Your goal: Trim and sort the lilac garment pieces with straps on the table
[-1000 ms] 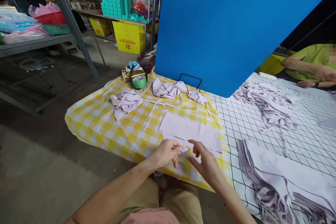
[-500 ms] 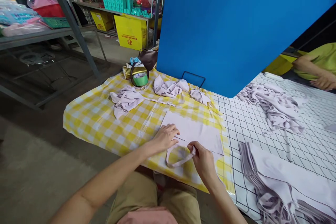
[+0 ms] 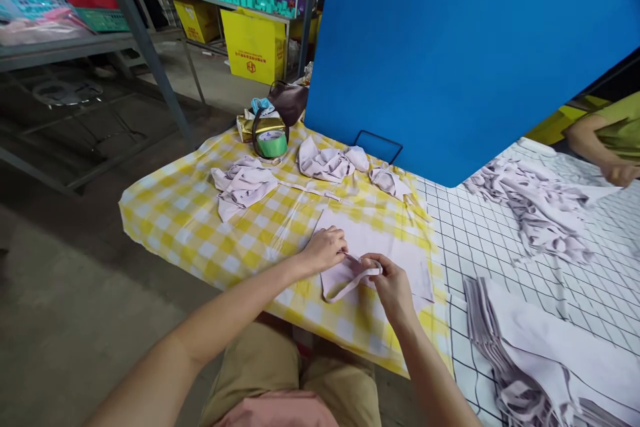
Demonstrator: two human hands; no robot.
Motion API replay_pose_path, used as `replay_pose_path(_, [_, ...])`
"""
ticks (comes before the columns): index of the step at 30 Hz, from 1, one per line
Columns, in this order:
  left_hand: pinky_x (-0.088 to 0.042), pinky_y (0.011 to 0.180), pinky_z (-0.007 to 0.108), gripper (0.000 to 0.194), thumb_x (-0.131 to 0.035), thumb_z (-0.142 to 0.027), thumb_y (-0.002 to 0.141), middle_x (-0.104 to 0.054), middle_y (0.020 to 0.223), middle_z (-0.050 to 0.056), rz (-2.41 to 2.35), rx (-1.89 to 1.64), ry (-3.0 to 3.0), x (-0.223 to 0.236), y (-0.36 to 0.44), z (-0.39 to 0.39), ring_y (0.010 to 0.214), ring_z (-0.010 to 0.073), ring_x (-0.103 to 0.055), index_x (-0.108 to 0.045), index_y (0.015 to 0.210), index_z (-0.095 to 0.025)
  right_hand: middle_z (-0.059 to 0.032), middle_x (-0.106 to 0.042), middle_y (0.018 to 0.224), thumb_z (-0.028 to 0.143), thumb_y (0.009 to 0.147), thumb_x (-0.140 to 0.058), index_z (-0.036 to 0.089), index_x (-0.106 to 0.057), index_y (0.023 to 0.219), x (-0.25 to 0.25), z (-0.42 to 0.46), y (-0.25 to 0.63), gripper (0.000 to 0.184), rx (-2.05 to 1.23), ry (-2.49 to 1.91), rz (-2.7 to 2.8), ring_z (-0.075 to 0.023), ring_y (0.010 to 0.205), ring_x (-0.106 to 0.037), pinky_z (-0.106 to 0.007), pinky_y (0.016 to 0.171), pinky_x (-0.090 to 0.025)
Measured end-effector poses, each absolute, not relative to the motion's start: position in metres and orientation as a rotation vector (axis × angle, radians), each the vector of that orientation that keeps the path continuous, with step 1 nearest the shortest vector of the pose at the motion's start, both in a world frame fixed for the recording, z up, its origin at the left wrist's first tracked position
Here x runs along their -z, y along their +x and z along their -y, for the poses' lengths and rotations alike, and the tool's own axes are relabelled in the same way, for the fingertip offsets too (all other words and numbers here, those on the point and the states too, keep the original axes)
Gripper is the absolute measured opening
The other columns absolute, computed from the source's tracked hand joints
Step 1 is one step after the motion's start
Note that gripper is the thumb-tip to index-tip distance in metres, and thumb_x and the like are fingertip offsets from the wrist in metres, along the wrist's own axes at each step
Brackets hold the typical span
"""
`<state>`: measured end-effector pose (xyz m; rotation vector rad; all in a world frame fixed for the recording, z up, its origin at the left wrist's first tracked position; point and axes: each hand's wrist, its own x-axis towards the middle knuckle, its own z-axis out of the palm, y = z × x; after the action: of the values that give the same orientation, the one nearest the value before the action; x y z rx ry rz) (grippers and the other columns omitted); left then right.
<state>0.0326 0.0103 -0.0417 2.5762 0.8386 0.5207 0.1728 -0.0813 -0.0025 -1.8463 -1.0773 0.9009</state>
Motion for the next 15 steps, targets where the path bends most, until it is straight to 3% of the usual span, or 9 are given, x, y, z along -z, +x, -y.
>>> replay_pose_path(9, [-0.039,0.078,0.028,0.011,-0.062,-0.027,0.078,-0.058,0.085,0.002,-0.869,-0.58,2.411,0.049,0.036,-0.018,0.087,0.0168,-0.048,-0.067,0.076,-0.018,-0.0037,-0.064,0.064,0.043,0.062,-0.056,0.016,-0.065,0.073,0.005,0.054,0.165,0.03,-0.794,-1.888,1.156,-0.0169,0.057,-0.052,-0.027,0.053,-0.038])
replay_pose_path(15, [-0.039,0.076,0.027,0.013,-0.064,-0.029,0.077,-0.059,0.083,0.001,-0.878,-0.549,2.384,0.046,0.037,-0.019,0.086,0.017,-0.047,-0.067,0.071,-0.017,-0.0047,-0.067,0.073,0.037,0.062,-0.057,0.019,-0.067,0.069,0.005,0.044,0.165,0.022,-0.776,-1.88,1.322,-0.0202,0.069,-0.057,-0.03,0.062,-0.041])
